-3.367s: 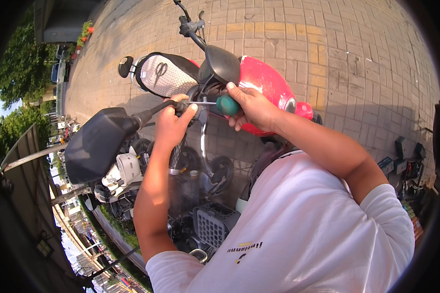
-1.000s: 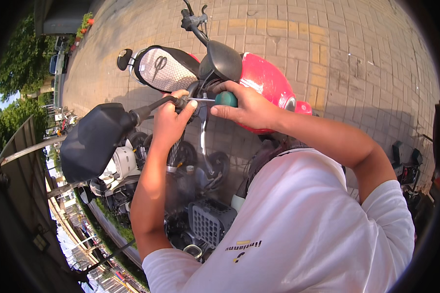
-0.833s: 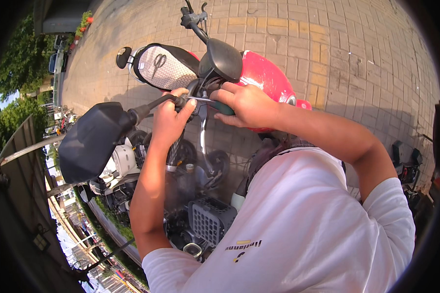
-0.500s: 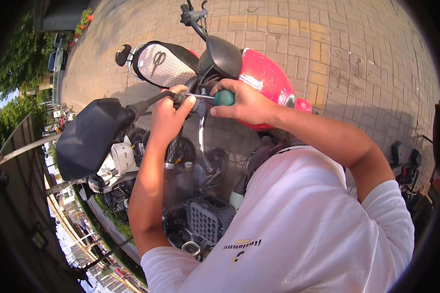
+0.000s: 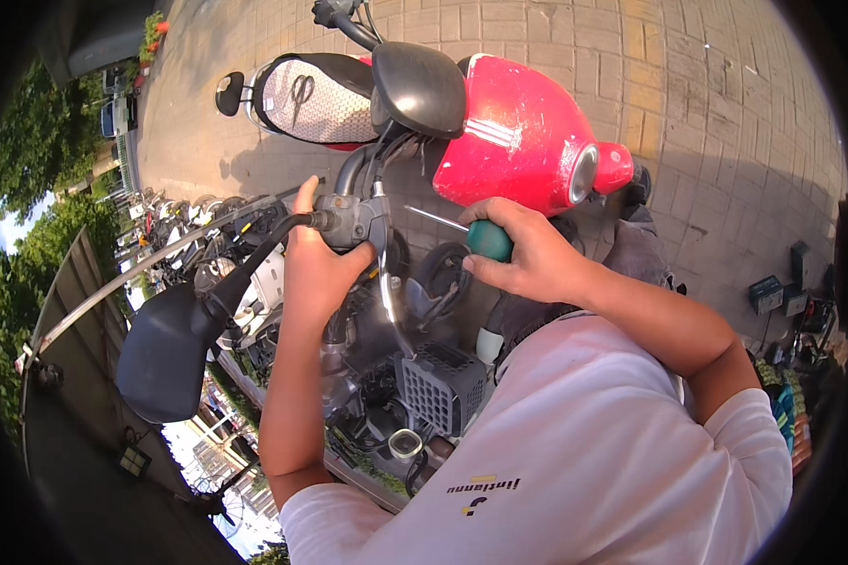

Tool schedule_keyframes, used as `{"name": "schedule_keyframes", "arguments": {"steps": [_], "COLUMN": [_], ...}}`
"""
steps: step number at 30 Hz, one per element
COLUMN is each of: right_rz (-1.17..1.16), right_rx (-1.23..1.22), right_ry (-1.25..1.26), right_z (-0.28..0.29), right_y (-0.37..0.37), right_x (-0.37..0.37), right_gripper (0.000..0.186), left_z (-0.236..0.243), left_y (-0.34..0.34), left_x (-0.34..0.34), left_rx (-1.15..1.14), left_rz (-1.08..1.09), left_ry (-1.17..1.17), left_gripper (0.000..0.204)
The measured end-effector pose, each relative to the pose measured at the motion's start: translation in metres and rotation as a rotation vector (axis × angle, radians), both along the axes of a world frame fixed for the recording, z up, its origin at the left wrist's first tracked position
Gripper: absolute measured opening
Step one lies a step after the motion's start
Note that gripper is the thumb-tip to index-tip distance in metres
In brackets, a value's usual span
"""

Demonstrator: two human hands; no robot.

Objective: The person inserts a key into the scooter's ignition and turns it, then uses a screwdriver to tighten a screw on the left handlebar assembly. They repeat the tightening on the right handlebar, test the throttle, and place the screwdriver and scissors on the seat before walking away.

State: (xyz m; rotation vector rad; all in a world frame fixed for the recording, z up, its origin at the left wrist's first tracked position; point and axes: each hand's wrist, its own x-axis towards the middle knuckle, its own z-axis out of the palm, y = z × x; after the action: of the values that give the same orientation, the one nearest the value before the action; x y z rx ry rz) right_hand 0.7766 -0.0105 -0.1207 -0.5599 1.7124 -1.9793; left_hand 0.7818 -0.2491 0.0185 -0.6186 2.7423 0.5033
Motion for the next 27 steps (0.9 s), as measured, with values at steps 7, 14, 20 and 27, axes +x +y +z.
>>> {"name": "schedule_keyframes", "arguments": {"steps": [7,14,20,27], "right_rz": [0.001,-0.087,-0.064,-0.138], "right_rx": [-0.139,-0.262,-0.385,-0.465], "right_ry": [-0.080,-0.150,-0.227,-0.215], "right_z": [0.000,-0.030,-0.042,-0.037], "right_y": [-0.014,-0.021,-0.036,-0.059], "right_x": [0.003,0.006,0.010,0.004], "right_gripper": [0.051,0.052,0.053,0.030], "left_z": [-0.002,-0.005,-0.001,0.008], "left_y": [0.014,0.013,0.001,-0.016], "left_x": [-0.006,0.000,0.007,0.013], "left_rx": [-0.035,-0.024,-0.139,-0.107], "left_rz": [0.140,0.161,-0.018,-0.048], "left_ry": [-0.016,0.036,0.010,0.011], "left_gripper": [0.085,0.085,0.089,0.084]}}
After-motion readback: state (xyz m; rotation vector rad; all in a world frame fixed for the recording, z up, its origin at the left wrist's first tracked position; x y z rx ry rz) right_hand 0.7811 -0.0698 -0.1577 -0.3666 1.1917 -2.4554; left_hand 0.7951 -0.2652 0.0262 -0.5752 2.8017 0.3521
